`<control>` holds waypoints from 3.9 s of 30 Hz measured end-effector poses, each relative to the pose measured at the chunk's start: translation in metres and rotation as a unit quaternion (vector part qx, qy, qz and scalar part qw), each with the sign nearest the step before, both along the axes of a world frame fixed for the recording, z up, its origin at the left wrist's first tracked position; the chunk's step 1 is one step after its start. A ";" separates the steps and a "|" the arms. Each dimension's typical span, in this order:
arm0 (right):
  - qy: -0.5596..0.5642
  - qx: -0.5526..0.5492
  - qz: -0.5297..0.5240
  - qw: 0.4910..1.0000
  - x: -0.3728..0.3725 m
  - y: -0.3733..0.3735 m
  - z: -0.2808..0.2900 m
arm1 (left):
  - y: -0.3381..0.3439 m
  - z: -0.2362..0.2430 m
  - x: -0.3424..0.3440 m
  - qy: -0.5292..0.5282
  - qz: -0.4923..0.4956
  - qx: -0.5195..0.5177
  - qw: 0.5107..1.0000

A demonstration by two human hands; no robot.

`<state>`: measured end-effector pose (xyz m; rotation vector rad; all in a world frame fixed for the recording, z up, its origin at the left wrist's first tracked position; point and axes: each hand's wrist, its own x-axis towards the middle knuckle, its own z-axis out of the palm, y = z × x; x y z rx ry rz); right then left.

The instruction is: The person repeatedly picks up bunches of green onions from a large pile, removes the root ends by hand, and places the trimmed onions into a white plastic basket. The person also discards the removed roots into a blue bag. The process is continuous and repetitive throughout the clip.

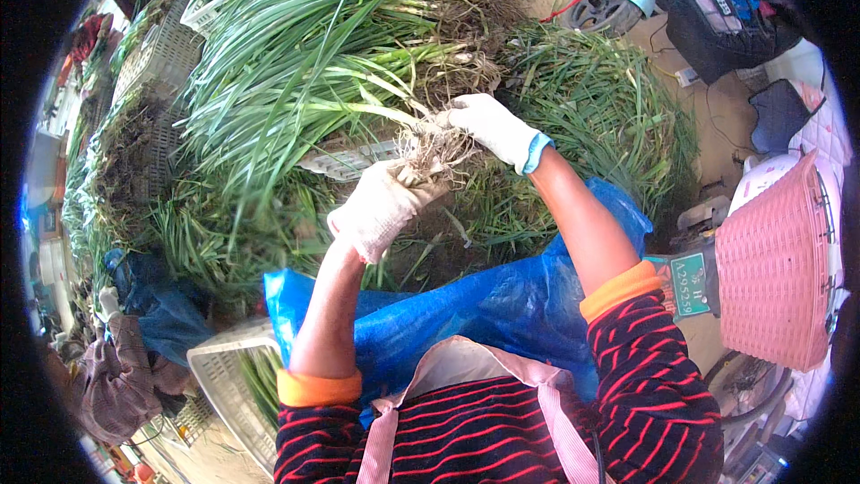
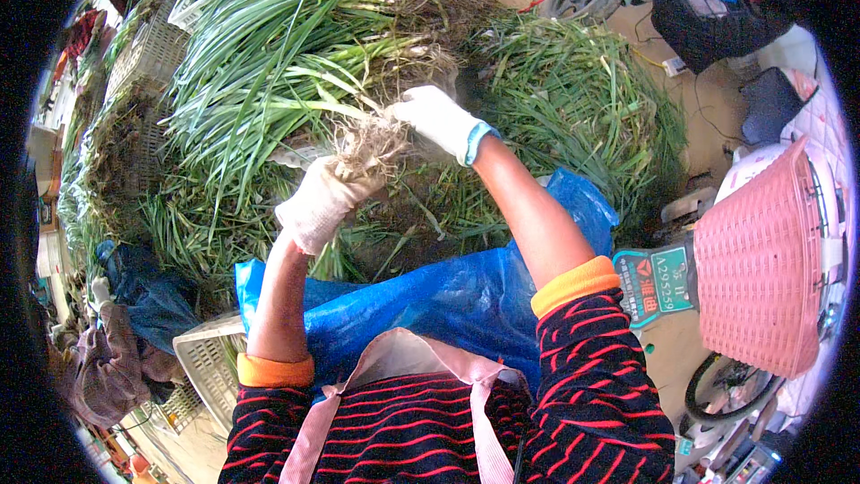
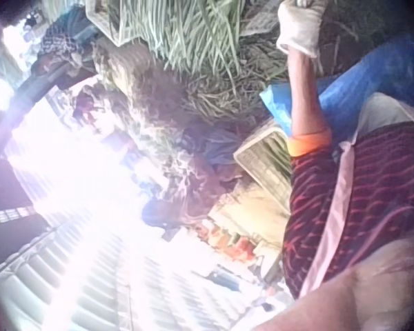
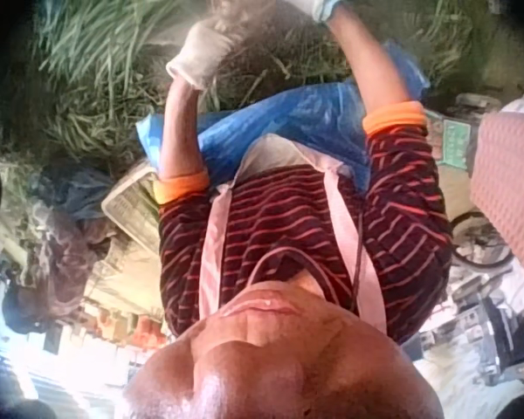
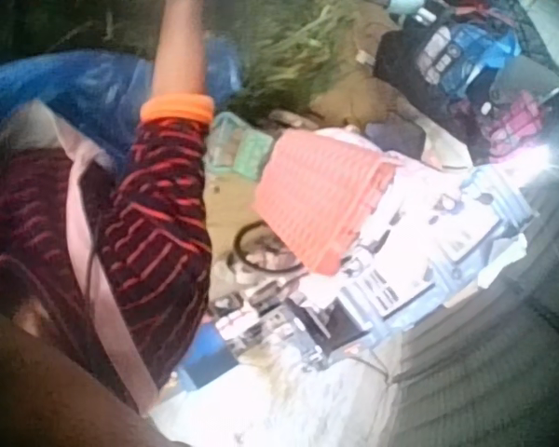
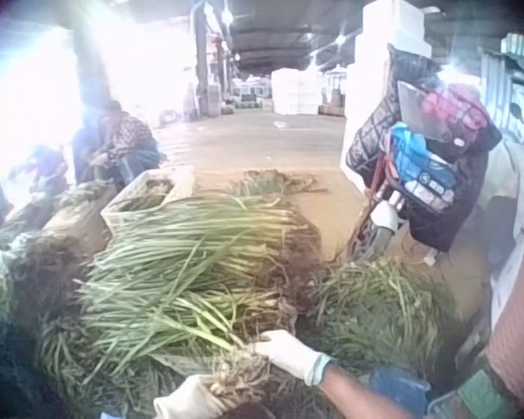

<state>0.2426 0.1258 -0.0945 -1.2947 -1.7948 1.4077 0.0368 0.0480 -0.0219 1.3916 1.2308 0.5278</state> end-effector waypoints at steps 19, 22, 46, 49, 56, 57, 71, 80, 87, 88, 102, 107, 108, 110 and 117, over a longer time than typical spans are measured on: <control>0.237 -0.155 -0.018 0.959 -0.008 -0.011 0.010 | 0.024 -0.009 -0.014 -0.020 0.159 -0.027 0.987; 0.187 -0.098 -0.073 0.975 -0.010 -0.006 0.011 | 0.024 -0.014 -0.021 -0.046 0.164 0.000 0.985; -0.481 -0.176 0.179 0.840 -0.031 -0.102 -0.241 | 0.005 0.028 -0.078 0.138 0.258 0.002 0.956; -0.441 -0.175 0.096 0.875 -0.024 -0.093 -0.213 | 0.012 0.024 -0.081 0.128 0.243 0.034 0.961; -0.471 -0.103 0.148 0.863 -0.017 -0.100 -0.241 | -0.002 0.027 -0.072 0.141 0.159 0.125 0.969; -0.497 -0.117 0.179 0.841 -0.020 -0.105 -0.246 | -0.008 0.030 -0.071 0.145 0.188 0.085 0.968; 0.125 -0.197 -0.013 0.972 0.001 -0.091 -0.014 | -0.001 0.005 -0.030 0.169 -0.025 0.101 0.980; 0.184 -0.032 -0.215 0.959 0.027 -0.049 0.000 | -0.031 0.019 -0.026 -0.118 0.042 0.044 0.991; -0.502 0.443 -0.118 0.733 -0.043 0.026 -0.021 | -0.038 0.046 -0.058 -0.200 0.233 -0.057 0.950; -0.520 0.444 -0.129 0.718 -0.045 0.032 -0.024 | -0.038 0.048 -0.058 -0.214 0.237 -0.047 0.946; -0.166 0.156 -0.021 0.973 0.005 0.047 0.052 | -0.013 0.039 -0.061 -0.152 0.372 0.144 0.904; -0.274 0.257 0.091 0.922 -0.008 0.026 0.099 | -0.002 0.029 -0.064 -0.140 0.322 0.254 0.901; -0.278 0.258 0.111 0.919 -0.017 0.019 0.112 | -0.002 0.025 -0.060 -0.217 0.338 0.228 0.887; -0.313 0.272 0.143 0.899 -0.034 0.006 0.126 | -0.002 0.023 -0.059 -0.156 0.271 0.301 0.901; -0.191 0.321 0.175 0.911 -0.038 -0.010 0.158 | 0.005 0.018 -0.060 0.118 0.108 0.333 0.929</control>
